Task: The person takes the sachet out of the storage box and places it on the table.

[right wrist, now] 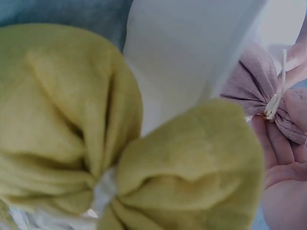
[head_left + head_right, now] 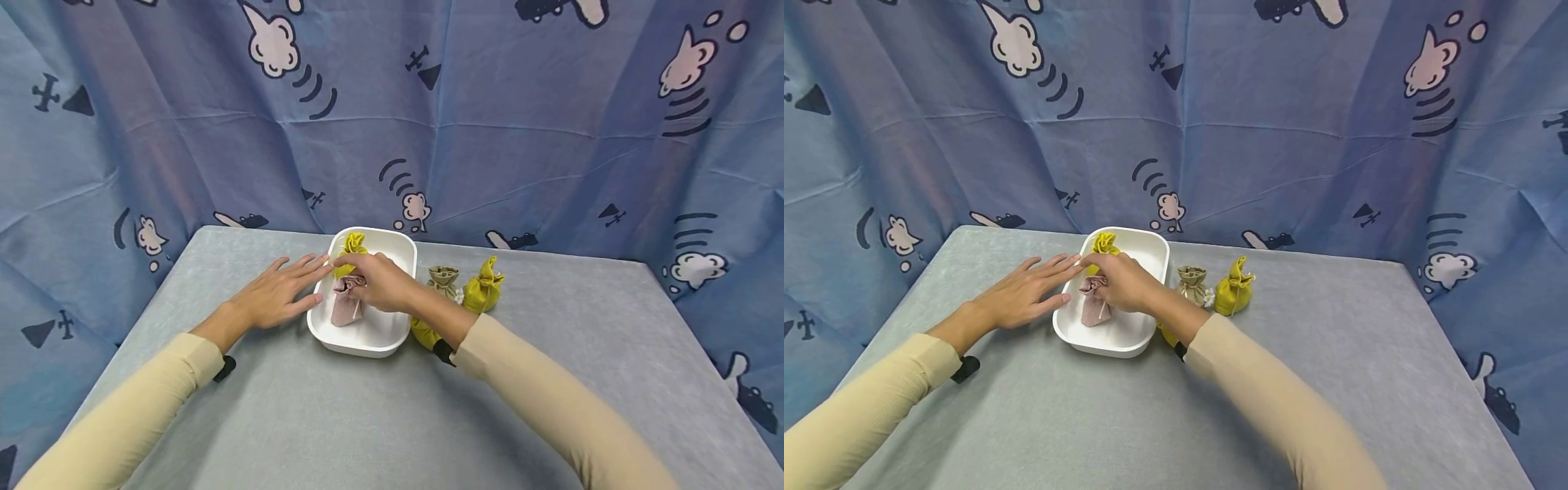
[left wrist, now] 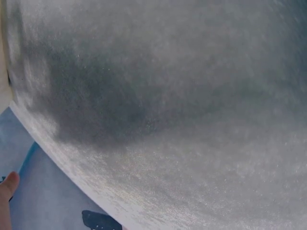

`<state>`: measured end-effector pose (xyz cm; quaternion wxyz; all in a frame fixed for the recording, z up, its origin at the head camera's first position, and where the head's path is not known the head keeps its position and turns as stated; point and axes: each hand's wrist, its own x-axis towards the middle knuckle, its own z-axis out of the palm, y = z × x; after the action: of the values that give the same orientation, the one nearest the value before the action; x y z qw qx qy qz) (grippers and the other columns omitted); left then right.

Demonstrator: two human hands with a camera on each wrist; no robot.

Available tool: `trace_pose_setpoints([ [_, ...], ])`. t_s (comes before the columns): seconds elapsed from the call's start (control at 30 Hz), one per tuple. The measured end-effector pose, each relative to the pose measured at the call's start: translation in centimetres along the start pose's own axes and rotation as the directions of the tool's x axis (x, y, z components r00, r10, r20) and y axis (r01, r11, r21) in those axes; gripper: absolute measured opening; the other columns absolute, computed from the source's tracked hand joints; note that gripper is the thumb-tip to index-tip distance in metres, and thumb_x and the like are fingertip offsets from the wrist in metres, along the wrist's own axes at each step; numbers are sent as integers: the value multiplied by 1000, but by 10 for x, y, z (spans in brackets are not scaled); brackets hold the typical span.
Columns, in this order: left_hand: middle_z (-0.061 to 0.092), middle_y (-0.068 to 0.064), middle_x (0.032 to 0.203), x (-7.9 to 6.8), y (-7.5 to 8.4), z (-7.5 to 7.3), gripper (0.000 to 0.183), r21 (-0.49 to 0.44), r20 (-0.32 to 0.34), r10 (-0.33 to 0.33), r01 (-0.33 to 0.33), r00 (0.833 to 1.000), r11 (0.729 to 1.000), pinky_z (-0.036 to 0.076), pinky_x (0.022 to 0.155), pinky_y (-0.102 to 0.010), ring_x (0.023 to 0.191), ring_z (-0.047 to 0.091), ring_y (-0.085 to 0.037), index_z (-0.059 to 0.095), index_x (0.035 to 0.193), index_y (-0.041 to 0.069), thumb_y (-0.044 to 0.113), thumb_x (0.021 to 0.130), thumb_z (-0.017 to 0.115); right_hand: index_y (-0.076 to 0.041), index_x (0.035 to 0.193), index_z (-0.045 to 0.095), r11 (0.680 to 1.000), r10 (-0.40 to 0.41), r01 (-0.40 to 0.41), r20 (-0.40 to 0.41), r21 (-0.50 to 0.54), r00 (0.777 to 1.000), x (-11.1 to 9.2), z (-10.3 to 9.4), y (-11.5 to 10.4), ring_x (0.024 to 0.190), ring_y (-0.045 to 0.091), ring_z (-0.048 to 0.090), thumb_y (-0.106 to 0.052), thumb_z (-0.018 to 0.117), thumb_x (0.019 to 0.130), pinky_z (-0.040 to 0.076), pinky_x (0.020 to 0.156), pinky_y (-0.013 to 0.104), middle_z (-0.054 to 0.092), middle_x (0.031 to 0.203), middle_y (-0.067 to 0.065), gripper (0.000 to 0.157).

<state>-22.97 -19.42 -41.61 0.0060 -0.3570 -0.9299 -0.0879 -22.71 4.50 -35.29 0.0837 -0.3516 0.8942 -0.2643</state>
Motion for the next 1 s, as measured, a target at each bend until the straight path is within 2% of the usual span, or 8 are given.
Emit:
trace_pose_setpoints([
  [0.3, 19, 5, 153, 0, 0, 0, 61, 4, -2, -5, 5, 1000, 1000, 16, 106, -57, 139, 17, -19, 18, 148, 30, 58, 95, 26, -8, 126, 55, 999, -27, 28, -35, 38, 999, -7, -11, -5, 85, 7, 61, -8, 72, 80, 47, 78, 25, 66, 104, 1, 49],
  [0.5, 19, 6, 152, 0, 1, 0, 60, -8, 5, -8, 8, 1000, 1000, 15, 106, -57, 140, 16, -19, 20, 148, 29, 57, 95, 27, -8, 125, 55, 996, -72, 75, -79, 39, 994, -15, -21, -7, 88, 6, 63, -7, 70, 81, 48, 80, 23, 67, 105, 2, 47],
  [0.7, 20, 7, 152, 0, 1, -1, 60, 1, -2, -8, 8, 1000, 1000, 16, 105, -58, 139, 16, -19, 20, 148, 29, 57, 95, 28, -8, 125, 55, 989, -118, 127, -116, 75, 986, -23, -37, -10, 92, 6, 64, -4, 69, 82, 48, 82, 21, 63, 115, 5, 45],
  [1.0, 20, 6, 152, 1, 2, 0, 59, -7, 12, -11, 11, 1000, 1000, 15, 105, -59, 140, 15, -20, 20, 148, 29, 53, 96, 34, -10, 126, 54, 986, -117, 134, -158, 102, 981, -38, -58, -8, 91, 6, 65, -6, 71, 81, 50, 79, 24, 69, 103, 3, 49],
])
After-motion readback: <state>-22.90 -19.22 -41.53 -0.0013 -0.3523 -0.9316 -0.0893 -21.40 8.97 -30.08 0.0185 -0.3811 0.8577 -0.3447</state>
